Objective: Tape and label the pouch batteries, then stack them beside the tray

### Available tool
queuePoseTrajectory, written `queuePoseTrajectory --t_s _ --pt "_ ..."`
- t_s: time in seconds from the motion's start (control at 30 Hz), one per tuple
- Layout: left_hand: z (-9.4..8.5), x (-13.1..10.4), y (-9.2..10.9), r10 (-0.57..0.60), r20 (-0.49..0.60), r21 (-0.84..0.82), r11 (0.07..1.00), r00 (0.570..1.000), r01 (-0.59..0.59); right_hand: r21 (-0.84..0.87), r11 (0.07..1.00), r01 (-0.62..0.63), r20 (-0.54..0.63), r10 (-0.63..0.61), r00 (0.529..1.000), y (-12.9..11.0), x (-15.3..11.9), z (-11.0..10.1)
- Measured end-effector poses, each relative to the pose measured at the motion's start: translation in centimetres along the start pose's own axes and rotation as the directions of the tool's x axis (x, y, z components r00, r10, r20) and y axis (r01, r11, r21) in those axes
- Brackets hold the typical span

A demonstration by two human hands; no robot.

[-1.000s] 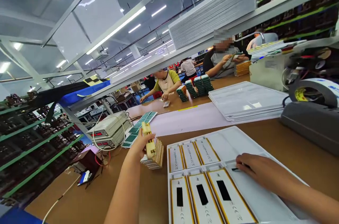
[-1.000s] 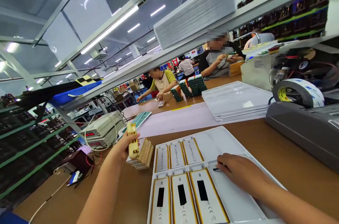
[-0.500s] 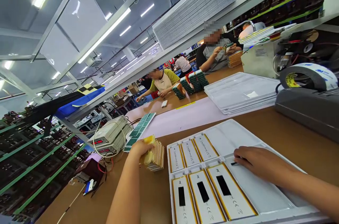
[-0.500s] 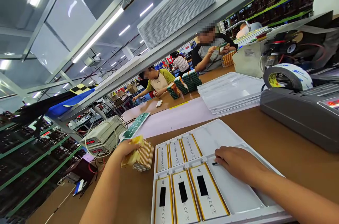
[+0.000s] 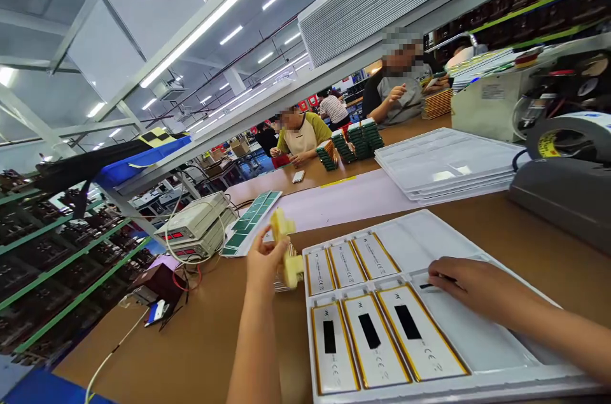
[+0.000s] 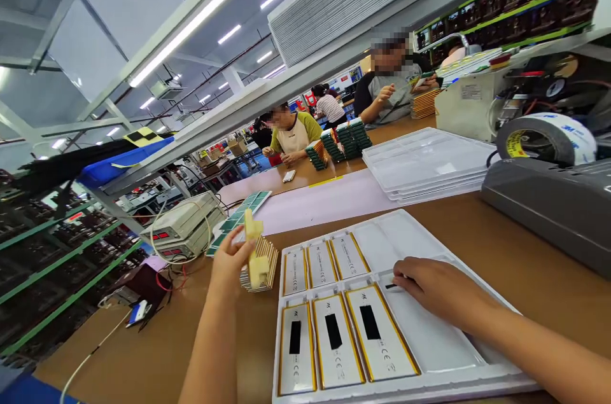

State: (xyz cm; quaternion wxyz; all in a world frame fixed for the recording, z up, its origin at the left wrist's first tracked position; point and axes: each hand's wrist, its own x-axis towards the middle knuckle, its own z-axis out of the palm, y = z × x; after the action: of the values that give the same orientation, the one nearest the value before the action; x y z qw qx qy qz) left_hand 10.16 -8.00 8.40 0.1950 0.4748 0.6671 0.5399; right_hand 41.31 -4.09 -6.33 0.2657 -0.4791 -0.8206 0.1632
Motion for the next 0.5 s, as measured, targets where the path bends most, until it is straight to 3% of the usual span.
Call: queuePoseTrajectory --t_s 0.03,0.07,0.13,0.2,0.23,0.37,0.5 --pt "0.8 -0.7 -0.9 -0.075 0.157 -0.223 0.969 0.985 0.109 0.017 1.000 0.004 0.035 -0.005 0.999 -0.7 -0.1 -0.3" --pt "1.5 -1.3 -1.9 -0.142 0.319 -0.371 0.891 0.937 0.261 0.031 1.000 0.004 0.076 -0.007 0.997 -1.4 -0.3 -0.7" --pt "2.9 -1.8 -3.8 -0.242 0.568 -0.461 0.699 0.787 0.547 0.008 1.000 -0.015 0.141 0.013 0.990 -3.1 -0.6 -1.2" --pt "3.9 -1.7 -5.5 -0.268 0.692 -0.469 0.538 0.670 0.700 -0.108 0.994 -0.033 0.168 0.051 0.985 -4.5 -0.9 -1.5" --pt "4.3 -1.6 -6.2 -0.265 0.722 -0.475 0.482 0.639 0.736 -0.191 0.981 -0.036 0.166 0.068 0.984 -5.1 -1.0 -1.5" --pt "4.7 -1.2 -7.9 -0.247 0.744 -0.499 0.412 0.621 0.762 -0.475 0.880 -0.003 0.138 0.078 0.987 -6.7 -1.4 -1.3" --pt "4.6 -1.4 -8.0 -0.232 0.743 -0.516 0.399 0.628 0.758 -0.589 0.808 0.008 0.155 0.104 0.982 -7.9 -1.5 -1.2"
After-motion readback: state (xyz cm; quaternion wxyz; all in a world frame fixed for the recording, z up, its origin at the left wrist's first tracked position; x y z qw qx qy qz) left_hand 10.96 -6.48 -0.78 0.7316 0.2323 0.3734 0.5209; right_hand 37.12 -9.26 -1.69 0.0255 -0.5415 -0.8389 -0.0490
